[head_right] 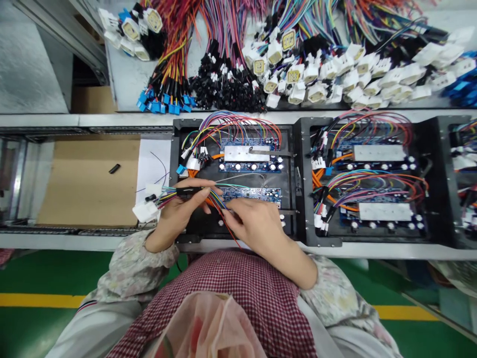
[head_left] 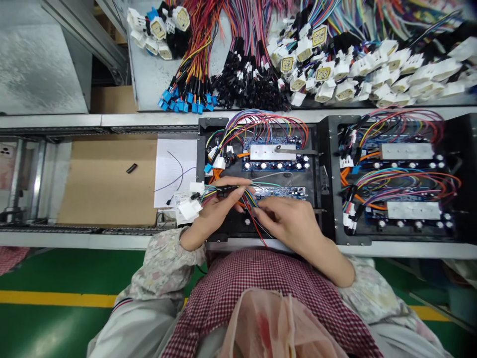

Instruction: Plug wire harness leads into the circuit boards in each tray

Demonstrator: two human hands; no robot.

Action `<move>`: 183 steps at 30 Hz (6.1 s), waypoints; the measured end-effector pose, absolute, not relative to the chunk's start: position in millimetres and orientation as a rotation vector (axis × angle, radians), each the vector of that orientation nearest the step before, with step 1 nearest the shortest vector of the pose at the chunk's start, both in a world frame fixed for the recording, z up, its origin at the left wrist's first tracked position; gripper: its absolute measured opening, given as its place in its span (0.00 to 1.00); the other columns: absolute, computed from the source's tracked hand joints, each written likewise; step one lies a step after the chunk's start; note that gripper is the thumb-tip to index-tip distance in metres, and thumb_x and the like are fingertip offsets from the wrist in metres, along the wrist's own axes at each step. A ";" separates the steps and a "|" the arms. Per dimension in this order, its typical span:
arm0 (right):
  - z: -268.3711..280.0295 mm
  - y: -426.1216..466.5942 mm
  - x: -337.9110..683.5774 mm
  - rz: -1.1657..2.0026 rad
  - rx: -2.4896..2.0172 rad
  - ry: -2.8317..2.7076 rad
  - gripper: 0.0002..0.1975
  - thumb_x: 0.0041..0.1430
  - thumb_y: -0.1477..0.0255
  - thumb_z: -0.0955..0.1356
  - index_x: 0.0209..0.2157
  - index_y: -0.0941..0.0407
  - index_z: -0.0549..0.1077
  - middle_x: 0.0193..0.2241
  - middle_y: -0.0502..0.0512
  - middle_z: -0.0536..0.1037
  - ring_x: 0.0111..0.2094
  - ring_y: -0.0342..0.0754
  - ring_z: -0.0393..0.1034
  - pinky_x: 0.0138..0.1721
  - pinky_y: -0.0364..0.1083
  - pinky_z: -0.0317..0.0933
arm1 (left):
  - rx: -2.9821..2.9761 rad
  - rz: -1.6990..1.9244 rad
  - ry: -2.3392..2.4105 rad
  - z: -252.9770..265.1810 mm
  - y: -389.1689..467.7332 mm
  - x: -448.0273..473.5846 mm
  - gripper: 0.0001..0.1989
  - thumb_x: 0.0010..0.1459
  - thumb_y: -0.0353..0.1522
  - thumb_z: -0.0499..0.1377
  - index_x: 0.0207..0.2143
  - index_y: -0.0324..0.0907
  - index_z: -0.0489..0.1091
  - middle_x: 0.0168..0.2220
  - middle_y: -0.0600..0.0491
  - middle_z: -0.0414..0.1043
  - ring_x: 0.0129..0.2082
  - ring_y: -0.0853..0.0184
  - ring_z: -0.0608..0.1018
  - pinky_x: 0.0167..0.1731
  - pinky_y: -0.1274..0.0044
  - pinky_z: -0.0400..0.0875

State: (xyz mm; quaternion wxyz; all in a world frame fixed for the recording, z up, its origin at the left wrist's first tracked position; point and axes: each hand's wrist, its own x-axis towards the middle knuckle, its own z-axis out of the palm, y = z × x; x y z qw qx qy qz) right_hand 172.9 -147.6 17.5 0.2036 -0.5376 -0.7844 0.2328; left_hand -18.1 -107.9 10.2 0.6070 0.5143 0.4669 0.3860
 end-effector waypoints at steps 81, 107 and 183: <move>-16.5 -135.4 205.7 0.646 -1.785 -2.057 0.13 0.64 0.67 0.64 0.39 0.54 0.80 0.31 0.55 0.82 0.31 0.48 0.76 0.32 0.45 0.62 | 1.139 0.923 1.106 1.2 -107.2 -18.5 0.10 0.64 0.39 0.59 0.43 0.44 0.72 0.37 0.51 0.80 0.24 0.71 0.77 0.18 0.82 0.70; 3.4 -141.7 241.9 0.336 -1.866 -1.947 0.12 0.66 0.63 0.64 0.33 0.54 0.75 0.30 0.54 0.78 0.32 0.48 0.72 0.32 0.45 0.59 | 1.079 0.944 1.124 0.0 -105.6 -17.2 0.09 0.63 0.38 0.61 0.42 0.43 0.72 0.34 0.53 0.78 0.25 0.72 0.79 0.21 0.83 0.76; -18.7 -132.2 178.0 0.503 -1.689 -2.155 0.13 0.67 0.67 0.62 0.38 0.56 0.77 0.26 0.54 0.76 0.28 0.47 0.71 0.30 0.45 0.56 | 1.135 0.914 1.099 -3.6 -107.5 -19.3 0.10 0.62 0.40 0.59 0.39 0.42 0.71 0.33 0.53 0.76 0.26 0.71 0.80 0.18 0.84 0.75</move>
